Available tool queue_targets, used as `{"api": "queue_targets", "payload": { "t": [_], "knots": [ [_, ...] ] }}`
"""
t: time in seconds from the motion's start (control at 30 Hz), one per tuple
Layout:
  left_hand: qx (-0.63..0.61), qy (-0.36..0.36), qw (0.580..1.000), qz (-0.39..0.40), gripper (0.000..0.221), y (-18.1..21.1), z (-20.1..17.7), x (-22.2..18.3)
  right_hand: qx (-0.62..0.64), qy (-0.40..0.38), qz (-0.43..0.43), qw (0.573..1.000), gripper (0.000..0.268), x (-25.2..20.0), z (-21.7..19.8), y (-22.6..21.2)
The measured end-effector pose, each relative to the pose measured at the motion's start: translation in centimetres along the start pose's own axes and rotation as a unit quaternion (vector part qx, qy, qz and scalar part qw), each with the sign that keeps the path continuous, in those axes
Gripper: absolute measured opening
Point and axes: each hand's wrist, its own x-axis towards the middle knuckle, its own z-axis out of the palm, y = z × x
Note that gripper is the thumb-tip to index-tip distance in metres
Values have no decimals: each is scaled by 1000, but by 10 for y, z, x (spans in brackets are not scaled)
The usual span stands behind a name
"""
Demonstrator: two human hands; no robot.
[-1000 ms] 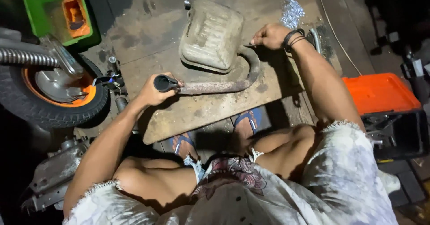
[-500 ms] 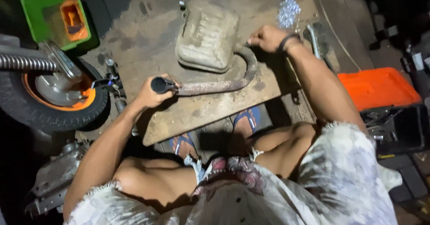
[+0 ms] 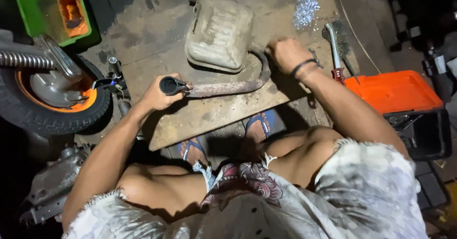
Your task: Scraping debris from a motorcycle muffler and fitting an exhaust pipe into it.
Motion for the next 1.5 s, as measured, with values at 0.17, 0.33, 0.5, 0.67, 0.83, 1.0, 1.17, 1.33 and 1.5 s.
{"api": "queue_targets", "payload": {
  "t": [0.17,0.33,0.5,0.67,0.83,1.0,1.17,1.33,1.5],
  "knots": [
    [13,0,1000,1,21,-9,1,0,101,-28,24,994,36,16,23,14],
    [-5,7,1000,16,19,5,1,1,149,-15,23,989,34,6,-8,4],
    [0,17,1000,1,20,8,5,-1,213,-55,37,975,30,3,23,31],
    [-7,-25,1000,-11,25,5,-7,1,251,-38,9,967,33,31,4,17],
    [17,-16,1000,-8,20,12,-6,1,246,-98,57,963,35,10,-15,27],
    [13,-23,1000,1,18,4,-4,0,216,-138,50,965,42,39,0,32],
    [-19,0,1000,17,21,7,-4,2,236,-124,11,964,31,24,26,59],
    [-13,4,1000,28,20,10,-5,4,271,-86,22,959,27,44,14,36],
    [8,-16,1000,21,22,-1,-7,4,303,-93,5,948,36,8,-17,44]
  ]
}}
